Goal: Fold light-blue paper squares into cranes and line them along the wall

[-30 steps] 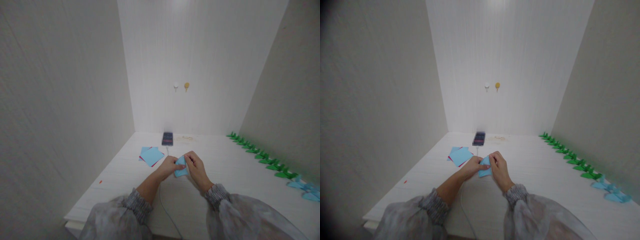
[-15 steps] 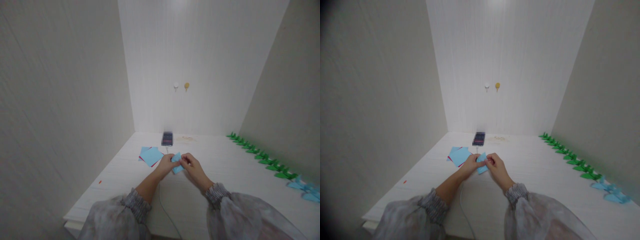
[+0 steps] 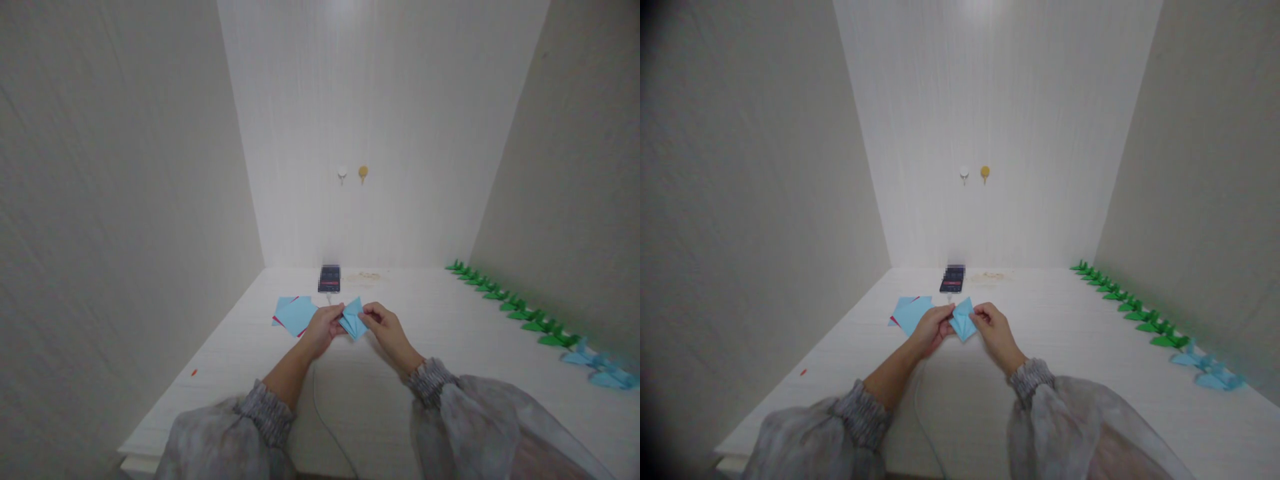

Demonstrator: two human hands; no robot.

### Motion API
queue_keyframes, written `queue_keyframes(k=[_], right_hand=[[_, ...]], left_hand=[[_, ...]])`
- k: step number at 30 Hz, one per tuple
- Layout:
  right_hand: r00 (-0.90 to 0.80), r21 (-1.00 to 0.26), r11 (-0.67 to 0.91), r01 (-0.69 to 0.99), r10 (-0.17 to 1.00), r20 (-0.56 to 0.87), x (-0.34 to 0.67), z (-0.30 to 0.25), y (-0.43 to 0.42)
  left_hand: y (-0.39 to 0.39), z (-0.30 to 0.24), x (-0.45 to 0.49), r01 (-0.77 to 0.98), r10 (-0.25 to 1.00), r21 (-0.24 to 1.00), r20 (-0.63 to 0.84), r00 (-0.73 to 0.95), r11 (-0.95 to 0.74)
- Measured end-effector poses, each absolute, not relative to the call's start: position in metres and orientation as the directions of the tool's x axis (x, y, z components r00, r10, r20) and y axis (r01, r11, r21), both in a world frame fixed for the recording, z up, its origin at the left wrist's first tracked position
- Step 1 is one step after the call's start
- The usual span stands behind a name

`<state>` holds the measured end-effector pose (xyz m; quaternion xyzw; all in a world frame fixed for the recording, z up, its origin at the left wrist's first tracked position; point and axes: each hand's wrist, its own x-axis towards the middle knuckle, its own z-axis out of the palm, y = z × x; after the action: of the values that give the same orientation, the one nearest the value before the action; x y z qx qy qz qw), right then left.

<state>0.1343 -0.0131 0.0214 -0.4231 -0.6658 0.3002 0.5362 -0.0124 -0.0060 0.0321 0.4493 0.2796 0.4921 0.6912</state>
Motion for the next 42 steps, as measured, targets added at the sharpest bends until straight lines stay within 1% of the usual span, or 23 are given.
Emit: queue_keyframes(k=[5, 8, 11, 16, 22, 28, 34, 38, 42], right_hand=[[-0.127, -0.914, 0.387, 0.118, 0.919, 0.373, 0.131, 0.024, -0.016], [-0.157, -0.921, 0.381, 0.086, 0.918, 0.365, 0.129, 0.023, -0.018], [-0.142, -0.899, 0.418, 0.133, 0.905, 0.400, 0.129, 0.022, -0.018], [-0.131, -0.852, 0.469, 0.232, 0.883, 0.450, 0.131, 0.024, -0.018], [-0.094, -0.773, 0.514, 0.372, 0.849, 0.520, 0.131, 0.030, -0.023], [-0.138, -0.769, 0.537, 0.346, 0.840, 0.524, 0.129, 0.036, -0.027], [-0.112, -0.738, 0.545, 0.398, 0.827, 0.550, 0.129, 0.033, -0.025], [-0.100, -0.777, 0.533, 0.335, 0.840, 0.533, 0.127, 0.032, -0.025], [-0.125, -0.818, 0.507, 0.272, 0.861, 0.492, 0.126, 0.033, -0.026]], left_hand=[[-0.006, 0.030, -0.013, -0.402, 0.923, 0.909, 0.057, 0.381, 0.110], [-0.010, 0.031, -0.012, -0.368, 0.895, 0.926, 0.089, 0.438, 0.087], [-0.013, 0.033, -0.011, -0.331, 0.860, 0.942, 0.120, 0.496, 0.060], [-0.013, 0.033, -0.011, -0.311, 0.832, 0.949, 0.126, 0.540, 0.057], [-0.010, 0.030, -0.012, -0.323, 0.835, 0.944, 0.119, 0.537, 0.073], [-0.011, 0.032, -0.011, -0.321, 0.850, 0.945, 0.123, 0.513, 0.057], [-0.012, 0.033, -0.012, -0.310, 0.855, 0.949, 0.117, 0.505, 0.053], [-0.010, 0.031, -0.012, -0.320, 0.854, 0.946, 0.118, 0.506, 0.059], [-0.009, 0.030, -0.012, -0.320, 0.867, 0.946, 0.123, 0.482, 0.044]])
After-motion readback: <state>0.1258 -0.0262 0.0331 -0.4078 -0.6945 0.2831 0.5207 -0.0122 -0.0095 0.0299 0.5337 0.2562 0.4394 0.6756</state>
